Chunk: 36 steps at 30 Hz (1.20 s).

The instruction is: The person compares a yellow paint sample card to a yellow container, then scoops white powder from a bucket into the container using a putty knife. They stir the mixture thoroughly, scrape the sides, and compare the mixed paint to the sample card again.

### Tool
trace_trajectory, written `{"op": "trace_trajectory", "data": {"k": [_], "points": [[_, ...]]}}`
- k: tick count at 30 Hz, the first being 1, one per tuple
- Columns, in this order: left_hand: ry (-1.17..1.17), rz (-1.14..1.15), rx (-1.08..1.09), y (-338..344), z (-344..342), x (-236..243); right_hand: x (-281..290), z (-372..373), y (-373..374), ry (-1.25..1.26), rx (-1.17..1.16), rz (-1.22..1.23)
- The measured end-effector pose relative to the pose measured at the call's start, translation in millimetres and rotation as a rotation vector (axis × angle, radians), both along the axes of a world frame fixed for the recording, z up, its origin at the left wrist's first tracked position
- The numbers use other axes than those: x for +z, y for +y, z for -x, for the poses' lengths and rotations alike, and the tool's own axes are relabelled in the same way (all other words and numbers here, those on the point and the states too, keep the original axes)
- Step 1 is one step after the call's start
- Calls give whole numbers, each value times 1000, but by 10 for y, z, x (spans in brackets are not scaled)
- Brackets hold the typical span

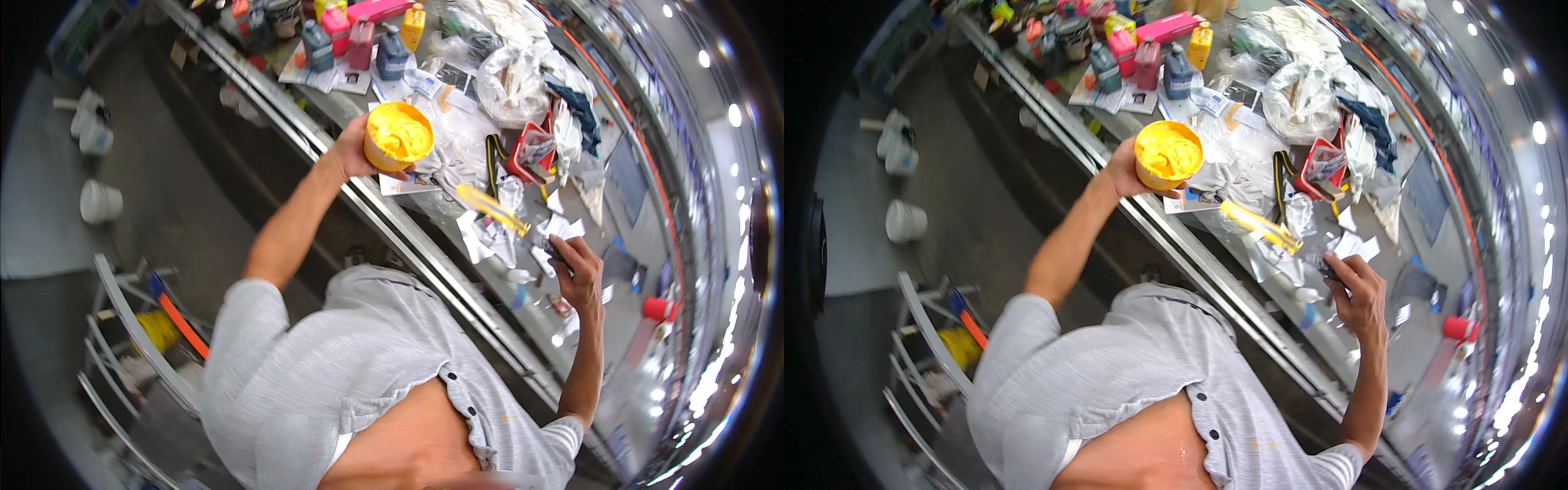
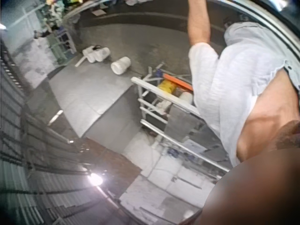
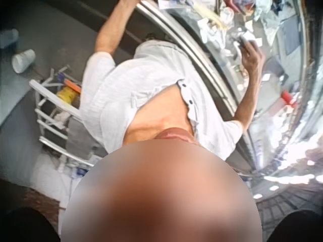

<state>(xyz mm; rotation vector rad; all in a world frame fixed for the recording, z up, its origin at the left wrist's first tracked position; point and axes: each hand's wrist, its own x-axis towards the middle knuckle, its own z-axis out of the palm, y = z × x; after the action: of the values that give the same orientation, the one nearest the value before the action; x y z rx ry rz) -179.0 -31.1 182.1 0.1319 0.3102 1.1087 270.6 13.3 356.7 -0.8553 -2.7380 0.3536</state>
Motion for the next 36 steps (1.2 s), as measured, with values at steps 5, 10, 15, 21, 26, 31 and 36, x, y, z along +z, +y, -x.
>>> {"op": "trace_trajectory", "data": {"k": [5, 10, 15, 21, 26, 31, 36], "points": [[260, 48, -257, 171, -90, 97, 409, 384, 192, -147, 317, -237], [331, 12, -274, 76, -307, 111, 241, 824, 451, -121, 423, -239], [328, 79, -153, 10, -474, 267, -24, 951, 513, -67, 444, -154], [220, 21, -226, 101, -423, 55, -344, 1022, 527, 84, 421, -58], [300, 7, -257, 57, -439, 192, -512, 1128, 436, 178, 355, 54], [378, 54, -222, 88, -456, 251, -667, 1097, 376, 178, 183, 179], [414, 52, -28, 70, -428, 290, -731, 1103, 207, 224, 38, 165]]}}
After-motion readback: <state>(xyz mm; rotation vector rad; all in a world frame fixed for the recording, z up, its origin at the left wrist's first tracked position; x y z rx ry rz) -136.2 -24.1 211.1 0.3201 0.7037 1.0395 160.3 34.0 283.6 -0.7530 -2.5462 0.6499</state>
